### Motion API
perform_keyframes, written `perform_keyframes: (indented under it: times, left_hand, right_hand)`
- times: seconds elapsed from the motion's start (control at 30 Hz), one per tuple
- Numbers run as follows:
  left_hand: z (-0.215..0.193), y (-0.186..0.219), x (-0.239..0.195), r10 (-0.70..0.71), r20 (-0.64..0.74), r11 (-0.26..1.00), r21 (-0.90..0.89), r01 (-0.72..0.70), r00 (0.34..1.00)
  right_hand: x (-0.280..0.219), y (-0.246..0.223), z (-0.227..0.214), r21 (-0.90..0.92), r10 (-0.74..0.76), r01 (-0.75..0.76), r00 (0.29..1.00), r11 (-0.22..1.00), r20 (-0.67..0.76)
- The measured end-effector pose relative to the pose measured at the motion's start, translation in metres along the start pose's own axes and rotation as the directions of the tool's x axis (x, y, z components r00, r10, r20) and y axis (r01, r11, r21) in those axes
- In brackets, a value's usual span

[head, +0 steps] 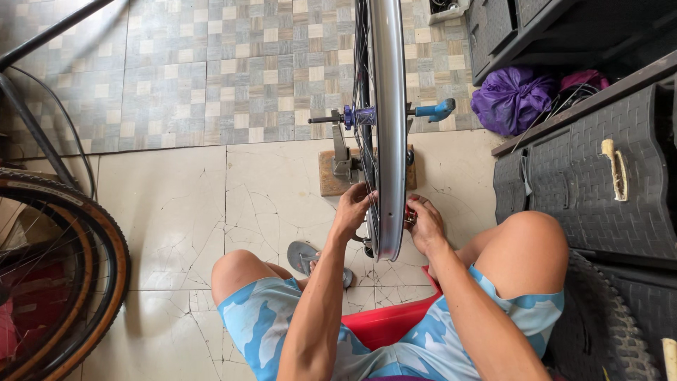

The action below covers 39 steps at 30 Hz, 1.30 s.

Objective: The person uses a spoke wrench to adjust the tension of the spokes on a bicycle wheel mounted on a truing stand. They rotate the wheel periodically to check alignment and continue making small adjustments to the spokes.

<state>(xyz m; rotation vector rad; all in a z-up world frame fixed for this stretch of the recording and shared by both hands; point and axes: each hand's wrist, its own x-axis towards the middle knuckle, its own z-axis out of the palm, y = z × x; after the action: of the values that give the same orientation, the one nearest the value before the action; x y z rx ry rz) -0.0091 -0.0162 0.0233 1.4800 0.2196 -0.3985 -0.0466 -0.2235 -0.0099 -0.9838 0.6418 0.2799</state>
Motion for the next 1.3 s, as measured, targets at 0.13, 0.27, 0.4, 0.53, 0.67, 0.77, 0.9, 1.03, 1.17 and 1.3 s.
perform_keyframes:
  times: [0.13,0.27,0.4,0.53,0.67,0.77,0.9,1.03,1.17,1.3]
  left_hand:
    - [-0.001,-0.004,0.006,-0.098,-0.024,0.995,-0.004,0.098,0.995]
    - [-0.002,-0.005,0.010,-0.101,-0.032,0.995,0.006,0.101,0.994]
    - [-0.002,-0.005,0.008,-0.071,-0.018,0.997,-0.020,0.071,0.997]
    - [-0.002,0.004,0.003,-0.114,-0.033,0.993,0.029,0.115,0.993]
    - [-0.003,0.002,-0.002,-0.093,-0.059,0.994,0.043,0.096,0.994]
    - [-0.004,-0.007,-0.004,-0.043,-0.112,0.999,0.008,0.044,0.993]
    - [-0.005,-0.007,-0.013,-0.019,-0.194,0.994,0.103,0.040,0.981]
    - [-0.007,0.027,-0.028,0.097,-0.120,0.985,0.152,-0.078,0.988]
    - [-0.004,0.084,-0.053,0.152,-0.070,0.968,0.211,-0.135,0.986]
    - [-0.001,0.132,-0.061,0.322,-0.005,0.939,0.127,-0.318,0.947]
  right_hand:
    - [-0.001,-0.005,0.002,-0.052,-0.002,-0.001,0.999,0.999,-0.049]
    - [-0.001,-0.004,0.002,-0.067,0.000,-0.003,0.999,0.998,-0.043]
    - [-0.001,-0.003,0.002,-0.087,0.016,-0.020,0.999,0.996,-0.041]
    - [-0.002,-0.003,0.001,-0.100,0.012,-0.016,0.999,0.995,-0.039]
    - [-0.002,-0.003,-0.003,-0.109,0.021,-0.029,0.997,0.994,-0.076]
    - [-0.003,-0.005,-0.003,-0.125,0.024,-0.034,0.996,0.992,-0.086]
    - [-0.008,-0.006,-0.002,-0.196,0.003,-0.022,0.995,0.980,-0.097]
    - [-0.012,-0.006,-0.002,-0.236,-0.033,0.015,0.997,0.972,-0.075]
    - [-0.013,-0.004,-0.004,-0.273,-0.038,0.017,0.997,0.962,-0.070]
    - [-0.016,-0.004,-0.004,-0.291,-0.028,0.003,0.996,0.957,-0.084]
